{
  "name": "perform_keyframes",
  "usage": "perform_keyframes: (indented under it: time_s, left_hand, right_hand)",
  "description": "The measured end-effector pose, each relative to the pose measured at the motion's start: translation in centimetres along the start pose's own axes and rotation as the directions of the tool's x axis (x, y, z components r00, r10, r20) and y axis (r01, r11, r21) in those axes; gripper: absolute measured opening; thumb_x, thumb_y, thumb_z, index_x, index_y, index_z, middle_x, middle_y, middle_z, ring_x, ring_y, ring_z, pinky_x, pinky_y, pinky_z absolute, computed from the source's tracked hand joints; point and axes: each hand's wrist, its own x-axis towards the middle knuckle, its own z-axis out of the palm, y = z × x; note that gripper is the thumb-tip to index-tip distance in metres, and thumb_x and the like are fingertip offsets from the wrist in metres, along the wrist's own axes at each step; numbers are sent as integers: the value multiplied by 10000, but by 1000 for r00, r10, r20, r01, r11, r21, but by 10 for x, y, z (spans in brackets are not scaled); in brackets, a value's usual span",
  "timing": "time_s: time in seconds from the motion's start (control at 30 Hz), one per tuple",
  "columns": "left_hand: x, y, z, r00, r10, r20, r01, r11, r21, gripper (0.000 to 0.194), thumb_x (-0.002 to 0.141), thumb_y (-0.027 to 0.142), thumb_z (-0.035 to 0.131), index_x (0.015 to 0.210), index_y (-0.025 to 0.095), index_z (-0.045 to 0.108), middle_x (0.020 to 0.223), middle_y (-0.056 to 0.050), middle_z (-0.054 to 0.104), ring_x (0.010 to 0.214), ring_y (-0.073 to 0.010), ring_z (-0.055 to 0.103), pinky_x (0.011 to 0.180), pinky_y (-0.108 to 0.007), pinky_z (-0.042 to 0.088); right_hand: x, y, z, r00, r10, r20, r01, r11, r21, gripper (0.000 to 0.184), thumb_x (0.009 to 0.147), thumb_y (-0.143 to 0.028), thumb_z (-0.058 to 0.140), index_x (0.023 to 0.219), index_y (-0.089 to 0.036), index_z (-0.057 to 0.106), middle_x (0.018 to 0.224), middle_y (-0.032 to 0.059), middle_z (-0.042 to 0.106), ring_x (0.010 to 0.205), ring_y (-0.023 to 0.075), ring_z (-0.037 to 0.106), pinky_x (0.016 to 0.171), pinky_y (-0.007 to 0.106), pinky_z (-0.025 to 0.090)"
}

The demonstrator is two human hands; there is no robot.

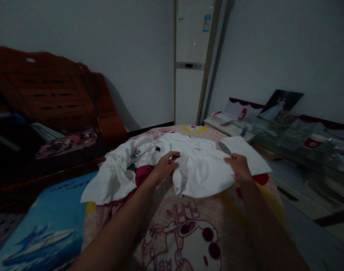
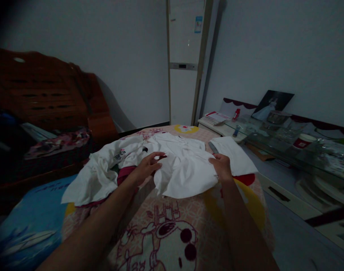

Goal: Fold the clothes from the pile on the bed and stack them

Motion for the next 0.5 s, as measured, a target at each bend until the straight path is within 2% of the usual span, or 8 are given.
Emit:
perform_keyframes:
  time_s: [0.07, 0.13, 0.23, 0.33, 0.4, 0.43, 0.5]
  left_hand:
    - [-6, 13, -22, 982, -72, 172, 80, 996, -36, 311, 762, 280, 623, 1036, 145, 680, 602, 25, 599, 463, -88, 513, 459, -188, 409]
    - [-15, 25, -42, 958, -117, 261, 130, 991, -33, 215, 773, 329, 647, 850, 137, 704, 529, 18, 587, 419, -82, 513, 424, -172, 393]
    - [-30, 39, -71, 897, -156, 413, 175, 985, -7, 253, 796, 404, 658, 821, 160, 723, 437, 20, 563, 353, -83, 503, 369, -150, 353]
    - [-45, 48, -93, 836, -143, 530, 153, 988, 25, 267, 776, 420, 694, 822, 164, 752, 483, -20, 620, 329, -93, 509, 331, -157, 340]
    - [-51, 52, -101, 810, -121, 573, 133, 991, 22, 285, 775, 431, 697, 840, 162, 767, 509, -46, 642, 324, -104, 510, 325, -175, 353]
    - [-52, 54, -102, 805, -108, 584, 121, 993, 17, 297, 778, 440, 694, 851, 162, 770, 517, -52, 647, 326, -106, 510, 327, -181, 361]
    - [-49, 56, -96, 812, -75, 579, 83, 996, 11, 311, 788, 453, 685, 871, 166, 769, 572, -64, 678, 376, -111, 547, 368, -185, 406]
  right_hand:
    - [-1, -8, -19, 997, -61, -44, 56, 991, -119, 214, 540, -338, 662, 658, -160, 684, 552, -11, 610, 538, 146, 523, 508, 257, 378]
    - [-4, -13, -39, 991, -116, -59, 99, 965, -242, 176, 548, -325, 668, 628, -169, 683, 572, 9, 632, 571, 163, 557, 536, 267, 391]
    - [-9, -13, -71, 993, -117, -22, 100, 920, -378, 148, 563, -311, 660, 639, -190, 697, 607, 28, 661, 602, 183, 595, 560, 277, 403]
    - [-17, -7, -94, 983, -85, 164, 152, 876, -458, 153, 589, -321, 626, 646, -204, 705, 611, 29, 667, 604, 189, 601, 562, 279, 401]
    - [-24, -3, -101, 944, -69, 321, 231, 834, -501, 148, 588, -334, 623, 614, -212, 701, 605, 24, 668, 600, 188, 597, 561, 278, 398]
    - [-27, -1, -102, 925, -56, 376, 262, 810, -524, 146, 583, -345, 637, 596, -213, 699, 600, 22, 668, 595, 188, 593, 558, 278, 396]
    - [-33, 0, -96, 911, -47, 409, 294, 770, -566, 172, 589, -379, 663, 585, -212, 705, 602, 25, 675, 591, 188, 592, 552, 276, 391]
